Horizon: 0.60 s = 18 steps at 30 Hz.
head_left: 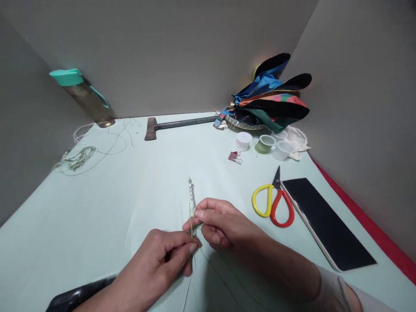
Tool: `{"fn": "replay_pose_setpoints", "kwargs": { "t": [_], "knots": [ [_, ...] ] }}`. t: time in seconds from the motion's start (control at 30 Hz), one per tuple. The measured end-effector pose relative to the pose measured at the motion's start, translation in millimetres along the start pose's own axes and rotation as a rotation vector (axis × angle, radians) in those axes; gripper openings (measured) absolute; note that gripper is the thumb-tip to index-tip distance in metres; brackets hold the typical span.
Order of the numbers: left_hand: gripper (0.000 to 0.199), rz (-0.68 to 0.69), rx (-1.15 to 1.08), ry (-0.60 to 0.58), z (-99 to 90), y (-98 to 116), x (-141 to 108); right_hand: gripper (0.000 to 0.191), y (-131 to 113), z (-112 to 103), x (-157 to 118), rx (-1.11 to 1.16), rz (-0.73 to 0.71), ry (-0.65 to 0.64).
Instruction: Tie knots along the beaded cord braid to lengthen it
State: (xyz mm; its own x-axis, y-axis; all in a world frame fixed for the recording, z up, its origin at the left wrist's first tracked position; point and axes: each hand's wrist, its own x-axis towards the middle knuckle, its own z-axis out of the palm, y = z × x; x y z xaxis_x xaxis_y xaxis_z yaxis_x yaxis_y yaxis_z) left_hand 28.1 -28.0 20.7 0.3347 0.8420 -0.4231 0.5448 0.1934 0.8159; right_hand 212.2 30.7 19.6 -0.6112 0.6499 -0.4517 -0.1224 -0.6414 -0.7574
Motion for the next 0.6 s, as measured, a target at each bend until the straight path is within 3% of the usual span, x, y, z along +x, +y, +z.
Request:
{"fn": "replay_pose_setpoints", "kwargs": {
  "t": [0.1, 0.3, 0.47, 0.6],
  "knots": [
    [0.047, 0.006, -0.017, 0.023, -6.3, 1, 0, 0.022, 3, 0, -1, 0.045, 0.010, -0.023],
    [0.027, -0.035, -0.213, 0.241, -26.0, 7, 10, 0.020, 3, -2, -1, 0.087, 0.014, -0.044],
    [0.046, -0.122, -0.446, 0.117, -27.1, 14, 31, 0.026, 4, -4, 2, 0.111, 0.004, -0.060],
    [0.050, -0.123, -0.518, 0.125, -24.4, 16, 41, 0.028, 6, -8, 1, 0.116, -0.003, -0.064]
  ]
}}
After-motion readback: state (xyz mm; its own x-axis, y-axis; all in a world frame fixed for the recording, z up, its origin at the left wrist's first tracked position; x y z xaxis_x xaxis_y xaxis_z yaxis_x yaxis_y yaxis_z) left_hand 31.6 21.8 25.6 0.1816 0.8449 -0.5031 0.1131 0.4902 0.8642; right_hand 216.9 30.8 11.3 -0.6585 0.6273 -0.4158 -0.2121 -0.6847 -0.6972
